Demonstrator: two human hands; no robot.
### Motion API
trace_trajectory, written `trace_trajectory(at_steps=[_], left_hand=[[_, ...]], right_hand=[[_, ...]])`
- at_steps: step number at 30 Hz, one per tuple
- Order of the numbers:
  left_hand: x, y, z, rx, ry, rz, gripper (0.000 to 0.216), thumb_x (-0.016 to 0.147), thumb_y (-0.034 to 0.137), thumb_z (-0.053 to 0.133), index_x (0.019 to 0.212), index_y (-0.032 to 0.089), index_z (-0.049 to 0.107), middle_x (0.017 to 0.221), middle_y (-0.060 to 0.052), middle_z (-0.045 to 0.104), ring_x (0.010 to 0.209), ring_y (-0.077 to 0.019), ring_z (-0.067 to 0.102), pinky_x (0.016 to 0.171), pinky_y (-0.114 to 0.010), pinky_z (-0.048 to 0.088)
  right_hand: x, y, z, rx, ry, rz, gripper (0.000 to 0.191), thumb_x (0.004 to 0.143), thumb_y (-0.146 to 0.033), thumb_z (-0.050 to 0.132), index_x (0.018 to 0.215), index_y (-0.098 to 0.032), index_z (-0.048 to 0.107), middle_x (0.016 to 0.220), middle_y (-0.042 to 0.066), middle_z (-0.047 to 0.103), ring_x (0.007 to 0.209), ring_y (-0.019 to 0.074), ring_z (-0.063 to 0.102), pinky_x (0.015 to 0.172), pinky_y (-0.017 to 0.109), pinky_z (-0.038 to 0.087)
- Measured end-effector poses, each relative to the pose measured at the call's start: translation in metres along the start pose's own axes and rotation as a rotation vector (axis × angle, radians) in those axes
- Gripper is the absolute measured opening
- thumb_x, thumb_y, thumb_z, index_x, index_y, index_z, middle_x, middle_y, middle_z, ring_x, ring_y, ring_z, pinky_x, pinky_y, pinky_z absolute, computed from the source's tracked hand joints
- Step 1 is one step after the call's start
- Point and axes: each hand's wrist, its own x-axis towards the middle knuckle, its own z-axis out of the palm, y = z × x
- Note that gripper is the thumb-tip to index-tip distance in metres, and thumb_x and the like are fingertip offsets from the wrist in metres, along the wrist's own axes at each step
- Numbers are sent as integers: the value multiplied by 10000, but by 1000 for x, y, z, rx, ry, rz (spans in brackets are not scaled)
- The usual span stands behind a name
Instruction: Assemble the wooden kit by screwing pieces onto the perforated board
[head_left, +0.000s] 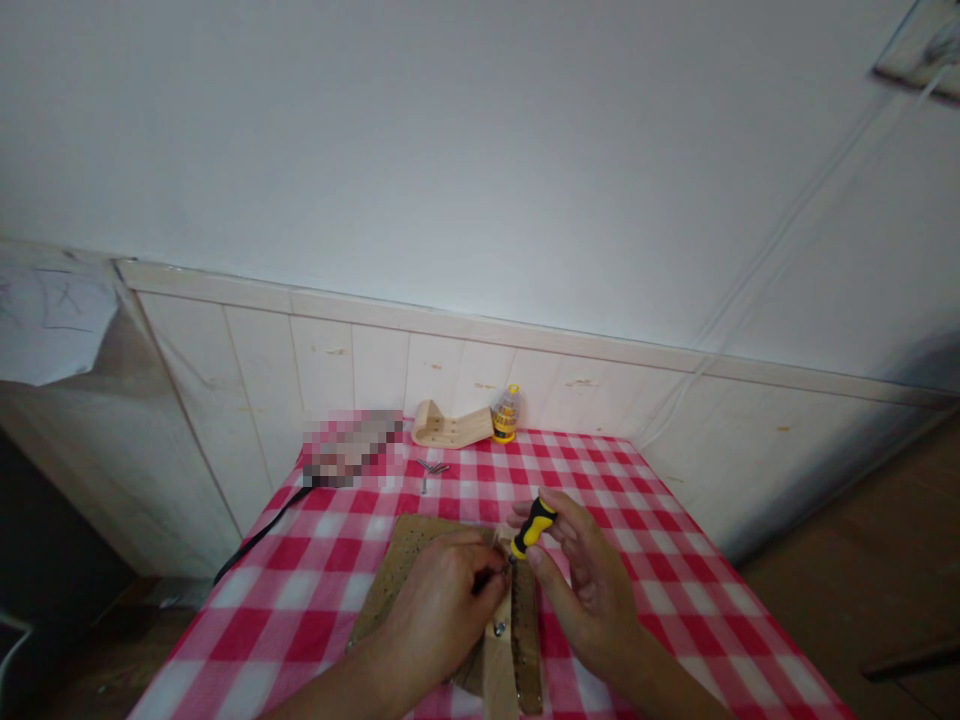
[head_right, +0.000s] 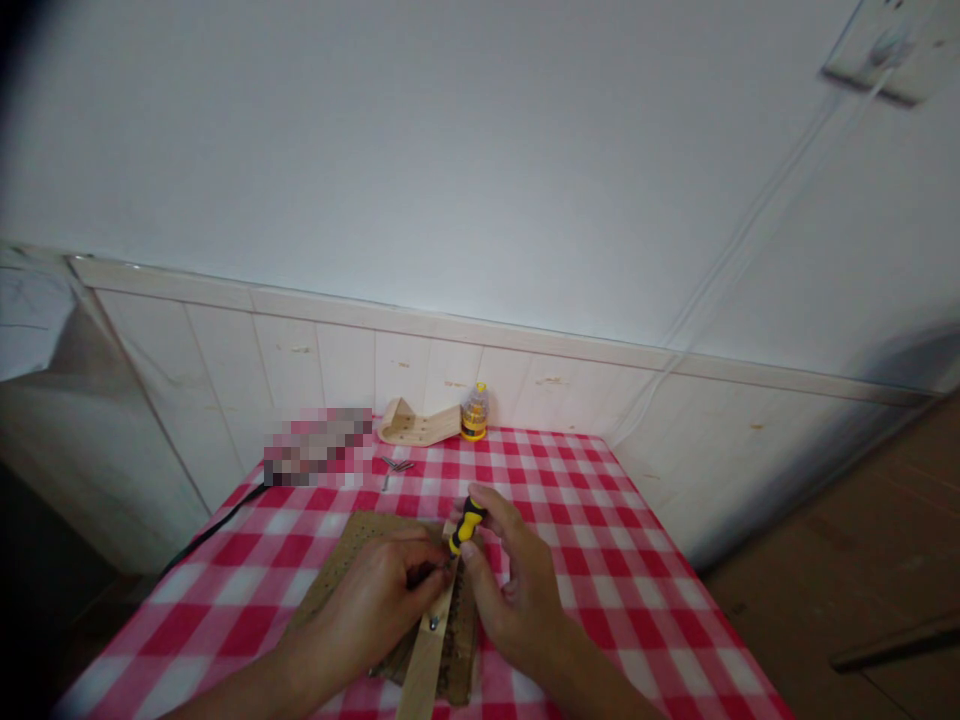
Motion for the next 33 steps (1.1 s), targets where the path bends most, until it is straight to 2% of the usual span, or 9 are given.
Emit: trace_trajectory(at_steps=[4,9,16,19,23,26,33], left_hand=[[0,-1,0,8,2,2,226,885,156,552,683,195,645,774,-16,675,746,-163,633,670,-251,410],[0,0,0,26,3,-10,239,883,158,549,663,191,638,751,-14,662,717,-158,625,636,-253,386],[0,-1,1,24,11,16,232,898,165,553,692,191,657,771,-20,680,734,-162,634,652,-252,401],[0,0,1,24,18,14,239,893,160,555,675,191,648,757,-18,678,716,-160,630,638,-251,395],[0,1,1,6,21,6,228,892,154,560,687,188,654,781,-23,687,753,-165,643,669,-251,411],[0,0,1,2,23,9,222,884,149,569,682,186,651,771,-23,679,750,-165,640,667,-249,412],[1,-1,0,11,11,2,227,893,161,561,697,188,672,777,-19,683,739,-162,640,666,-253,411]], right_hand=[[2,-2,1,33,14,30,503,953,-142,596,1419,-316,523,1166,88,747,1011,232,761,910,394,635],[2,5,1,-43,61,32,534,897,-137,660,1387,-328,569,1156,67,738,1000,219,749,904,377,631],[-3,15,-1,-128,72,-15,526,872,-167,701,1355,-348,597,1228,67,716,1099,243,719,979,427,598],[-3,10,-2,-121,47,-22,536,898,-164,670,1391,-343,562,1269,85,702,1106,245,722,969,423,607],[-2,-2,0,-2,-19,-17,513,965,-154,577,1437,-338,497,1268,102,713,1096,251,739,929,416,631],[0,-6,2,22,-12,-12,511,969,-137,572,1431,-341,499,1260,97,720,1074,243,749,935,406,626],[-3,12,2,-92,74,-10,571,905,-136,653,1407,-372,522,1189,57,718,1023,218,739,916,380,619]])
